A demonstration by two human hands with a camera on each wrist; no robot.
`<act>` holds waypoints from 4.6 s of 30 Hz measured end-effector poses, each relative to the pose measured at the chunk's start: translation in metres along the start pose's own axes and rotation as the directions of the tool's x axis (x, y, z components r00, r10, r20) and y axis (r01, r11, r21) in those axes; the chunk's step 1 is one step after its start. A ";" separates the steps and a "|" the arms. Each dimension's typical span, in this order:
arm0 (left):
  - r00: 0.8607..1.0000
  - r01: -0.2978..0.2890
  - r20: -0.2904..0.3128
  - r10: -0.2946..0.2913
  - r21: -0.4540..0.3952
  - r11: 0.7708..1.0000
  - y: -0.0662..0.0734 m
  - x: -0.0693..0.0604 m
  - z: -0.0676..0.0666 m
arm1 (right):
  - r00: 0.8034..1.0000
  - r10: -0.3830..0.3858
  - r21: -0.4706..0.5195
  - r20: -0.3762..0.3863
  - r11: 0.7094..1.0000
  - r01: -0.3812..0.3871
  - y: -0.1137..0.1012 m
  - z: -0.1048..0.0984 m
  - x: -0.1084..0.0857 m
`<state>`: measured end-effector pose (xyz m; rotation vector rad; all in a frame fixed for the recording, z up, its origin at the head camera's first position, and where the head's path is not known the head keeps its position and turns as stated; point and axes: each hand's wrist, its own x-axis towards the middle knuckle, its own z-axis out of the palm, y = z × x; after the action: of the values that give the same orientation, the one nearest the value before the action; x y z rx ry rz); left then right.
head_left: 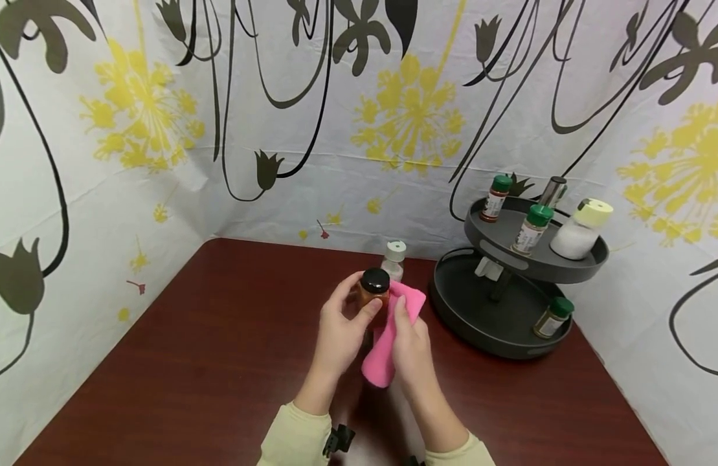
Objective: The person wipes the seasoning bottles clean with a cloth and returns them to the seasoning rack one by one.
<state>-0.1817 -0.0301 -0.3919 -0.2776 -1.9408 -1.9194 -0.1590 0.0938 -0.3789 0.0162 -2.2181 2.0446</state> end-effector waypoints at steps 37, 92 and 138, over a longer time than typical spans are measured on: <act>0.999 0.051 -0.003 -0.051 -0.025 0.998 0.000 0.002 -0.004 | 0.998 -0.063 0.073 -0.007 0.995 0.063 -0.001 0.009 0.007; 0.994 0.105 -0.013 -0.110 -0.196 0.975 0.016 0.007 -0.007 | 0.998 0.018 0.187 0.067 0.982 -0.030 0.010 0.008 0.005; 0.989 -0.037 -0.150 0.013 -0.156 0.987 0.003 0.008 -0.005 | 0.934 0.265 0.694 0.239 0.627 -0.355 0.004 -0.006 0.000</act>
<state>-0.1867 -0.0365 -0.3859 -0.1962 -1.6866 -2.0202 -0.1591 0.0998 -0.3827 -0.1959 -1.3373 3.0658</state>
